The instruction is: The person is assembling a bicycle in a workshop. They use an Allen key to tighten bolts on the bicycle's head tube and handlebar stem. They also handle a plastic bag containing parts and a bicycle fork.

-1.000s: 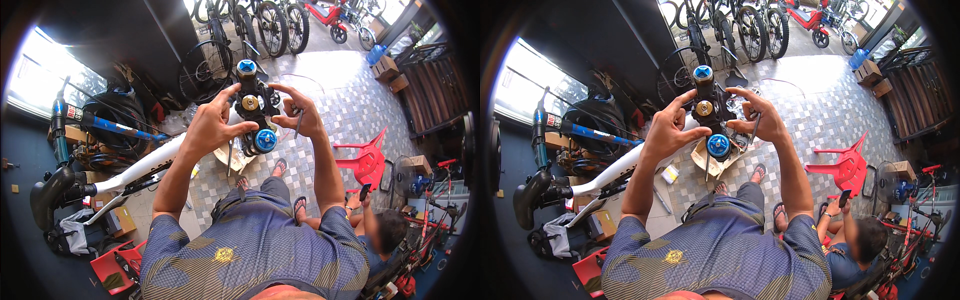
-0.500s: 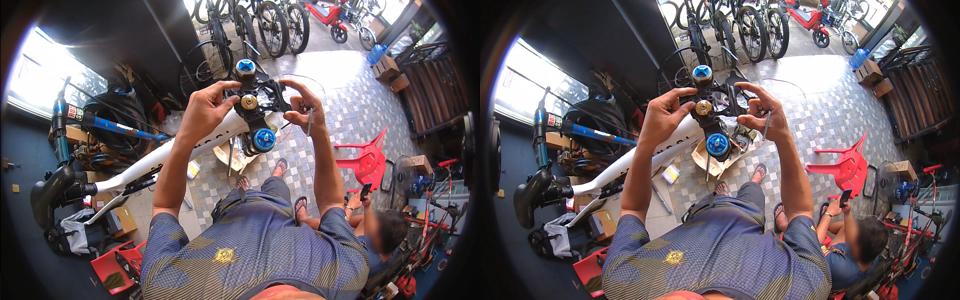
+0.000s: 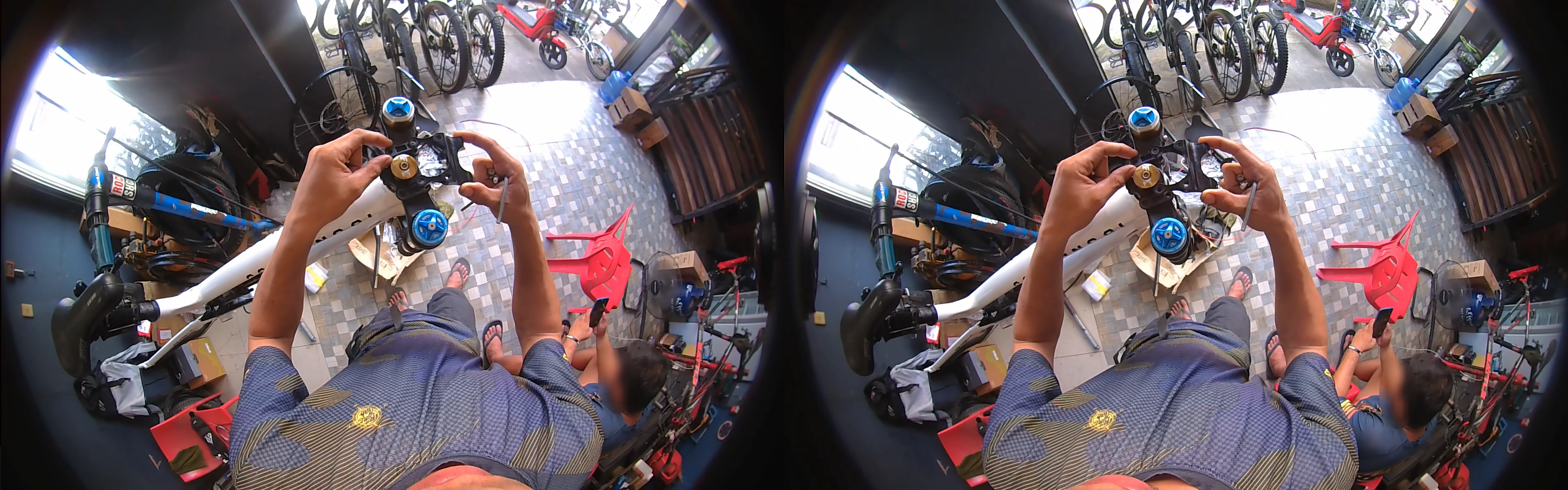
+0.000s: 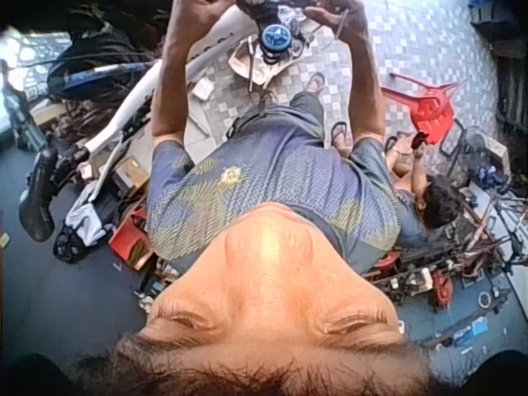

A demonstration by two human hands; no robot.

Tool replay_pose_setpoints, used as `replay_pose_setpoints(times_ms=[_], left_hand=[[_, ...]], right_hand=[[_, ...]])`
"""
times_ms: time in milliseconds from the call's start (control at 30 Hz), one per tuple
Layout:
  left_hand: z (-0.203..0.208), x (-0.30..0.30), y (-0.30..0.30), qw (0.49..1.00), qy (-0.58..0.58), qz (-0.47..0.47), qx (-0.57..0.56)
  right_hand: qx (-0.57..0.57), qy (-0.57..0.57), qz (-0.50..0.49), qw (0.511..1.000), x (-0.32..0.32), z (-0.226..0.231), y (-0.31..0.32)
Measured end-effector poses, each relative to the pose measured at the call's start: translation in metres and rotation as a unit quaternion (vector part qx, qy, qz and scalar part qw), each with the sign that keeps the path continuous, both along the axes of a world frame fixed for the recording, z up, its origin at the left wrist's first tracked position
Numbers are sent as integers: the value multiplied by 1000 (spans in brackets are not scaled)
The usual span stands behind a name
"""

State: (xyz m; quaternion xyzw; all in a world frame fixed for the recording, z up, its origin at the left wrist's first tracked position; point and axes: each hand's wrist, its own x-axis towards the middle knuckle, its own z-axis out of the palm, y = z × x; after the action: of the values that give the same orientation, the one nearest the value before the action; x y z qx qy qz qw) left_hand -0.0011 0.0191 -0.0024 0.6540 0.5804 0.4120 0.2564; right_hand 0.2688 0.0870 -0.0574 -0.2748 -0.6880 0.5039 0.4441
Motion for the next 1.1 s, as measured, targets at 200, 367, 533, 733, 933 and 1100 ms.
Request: replay_pose_setpoints(times_ms=[200,367,533,733,933,1100], left_hand=[[0,-1,0,1000,-6,-6,-6],[-1,-1,0,1000,-6,-7,-3],[0,-4,-4,999,-35,-15,3],[4,-6,-12,996,-37,-79,-13],[2,1,-14,997,-15,-76,-27],[-2,5,-14,998,-7,-69,-9]], right_hand=[[8,-9,13,1000,-1,-7,5],[11,-21,20,1000,-2,-8,7],[6,-26,29,999,-4,-5,6],[0,-24,43,999,-9,-6,7],[-10,-42,59,997,-9,-5,10],[-9,-17,57,998,-13,-10,10]])
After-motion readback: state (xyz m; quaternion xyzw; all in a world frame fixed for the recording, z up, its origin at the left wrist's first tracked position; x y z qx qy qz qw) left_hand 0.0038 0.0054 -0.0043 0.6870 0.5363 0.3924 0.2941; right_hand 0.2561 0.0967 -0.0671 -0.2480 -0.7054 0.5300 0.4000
